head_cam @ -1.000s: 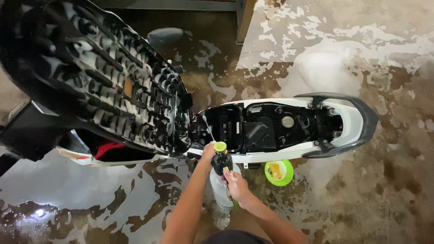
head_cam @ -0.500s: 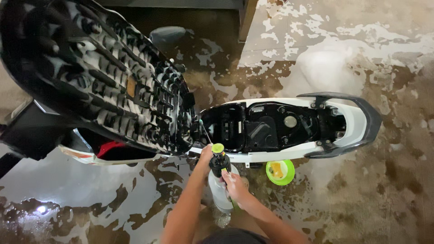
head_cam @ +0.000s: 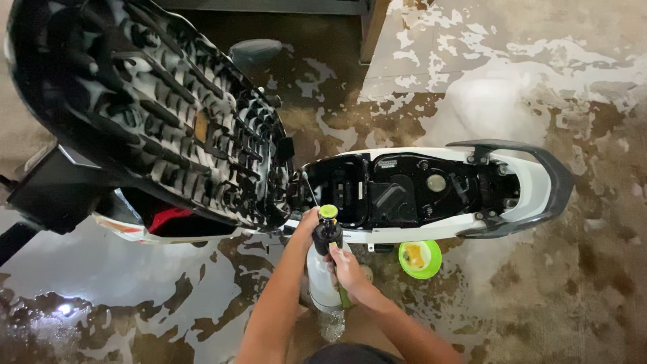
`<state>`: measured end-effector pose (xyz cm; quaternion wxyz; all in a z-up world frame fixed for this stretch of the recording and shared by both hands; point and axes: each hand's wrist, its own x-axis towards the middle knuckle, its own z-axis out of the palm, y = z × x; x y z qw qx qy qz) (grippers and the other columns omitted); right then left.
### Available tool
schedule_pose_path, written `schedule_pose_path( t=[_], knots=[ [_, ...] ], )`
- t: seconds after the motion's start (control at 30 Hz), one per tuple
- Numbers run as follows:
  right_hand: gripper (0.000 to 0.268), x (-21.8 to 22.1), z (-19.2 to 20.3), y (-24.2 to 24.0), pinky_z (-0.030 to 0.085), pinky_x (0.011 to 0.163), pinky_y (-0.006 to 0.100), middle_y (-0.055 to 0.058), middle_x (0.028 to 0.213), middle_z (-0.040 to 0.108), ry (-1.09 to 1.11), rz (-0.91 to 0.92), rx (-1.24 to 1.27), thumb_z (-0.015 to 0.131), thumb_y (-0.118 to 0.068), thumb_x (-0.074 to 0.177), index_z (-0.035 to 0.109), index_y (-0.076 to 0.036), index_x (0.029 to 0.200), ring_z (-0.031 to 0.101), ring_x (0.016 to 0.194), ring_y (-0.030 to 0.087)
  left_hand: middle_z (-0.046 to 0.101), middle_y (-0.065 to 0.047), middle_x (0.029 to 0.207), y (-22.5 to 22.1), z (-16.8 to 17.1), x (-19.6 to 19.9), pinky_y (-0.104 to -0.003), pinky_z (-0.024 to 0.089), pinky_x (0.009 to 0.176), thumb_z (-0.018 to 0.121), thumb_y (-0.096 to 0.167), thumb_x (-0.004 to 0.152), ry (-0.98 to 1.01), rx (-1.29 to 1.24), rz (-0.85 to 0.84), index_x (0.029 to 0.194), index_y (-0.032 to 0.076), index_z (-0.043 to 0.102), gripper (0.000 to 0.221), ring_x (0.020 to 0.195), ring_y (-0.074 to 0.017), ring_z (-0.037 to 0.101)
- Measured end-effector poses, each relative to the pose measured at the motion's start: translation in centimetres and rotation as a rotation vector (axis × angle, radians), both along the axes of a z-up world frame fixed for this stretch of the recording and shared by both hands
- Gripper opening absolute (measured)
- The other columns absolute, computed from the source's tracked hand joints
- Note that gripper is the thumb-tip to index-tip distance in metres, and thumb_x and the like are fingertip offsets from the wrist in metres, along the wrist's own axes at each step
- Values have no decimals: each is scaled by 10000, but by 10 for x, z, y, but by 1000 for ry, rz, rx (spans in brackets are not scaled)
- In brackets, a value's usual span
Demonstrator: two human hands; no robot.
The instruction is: The person scrubs the under-seat compartment and seat of a white scooter with a soapy sponge and a toothbrush, then sprays the seat with a handheld pressure sprayer. The scooter seat is lifted to access the storage area, and the person repeatedly scrubs and sprays the seat surface.
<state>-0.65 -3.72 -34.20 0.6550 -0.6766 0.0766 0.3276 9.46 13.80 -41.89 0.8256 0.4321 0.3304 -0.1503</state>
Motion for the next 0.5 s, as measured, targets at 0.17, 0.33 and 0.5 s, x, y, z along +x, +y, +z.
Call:
schedule_pose_path(
  t=[0.17, 0.33, 0.5],
  knots=[
    [476, 6, -15, 7, 462, 643, 283, 9, 758, 662, -138, 1, -5, 513, -415, 1041, 697, -21, 846, 556, 685, 113, 775, -150, 885, 4, 4, 8, -386, 606, 721, 454, 317, 989, 90, 5, -28, 962, 29, 739, 407, 743, -254, 755],
    [505, -2, -20, 4, 446, 632, 294, 34, 735, 637, -93, -32, -83, 508, -428, 1054, 704, -19, 832, 544, 673, 121, 781, -134, 889, -2, 5, 8, -381, 600, 724, 479, 306, 984, 36, 61, -64, 961, 18, 751, 397, 762, -240, 753],
    [490, -8, 1, 5, 440, 636, 285, 6, 742, 623, -169, -99, -45, 494, -429, 1048, 709, -34, 852, 535, 684, 106, 784, -119, 863, -10, 4, 12, -367, 600, 719, 471, 304, 975, 17, 69, -149, 945, 27, 755, 398, 755, -226, 751]
  ],
)
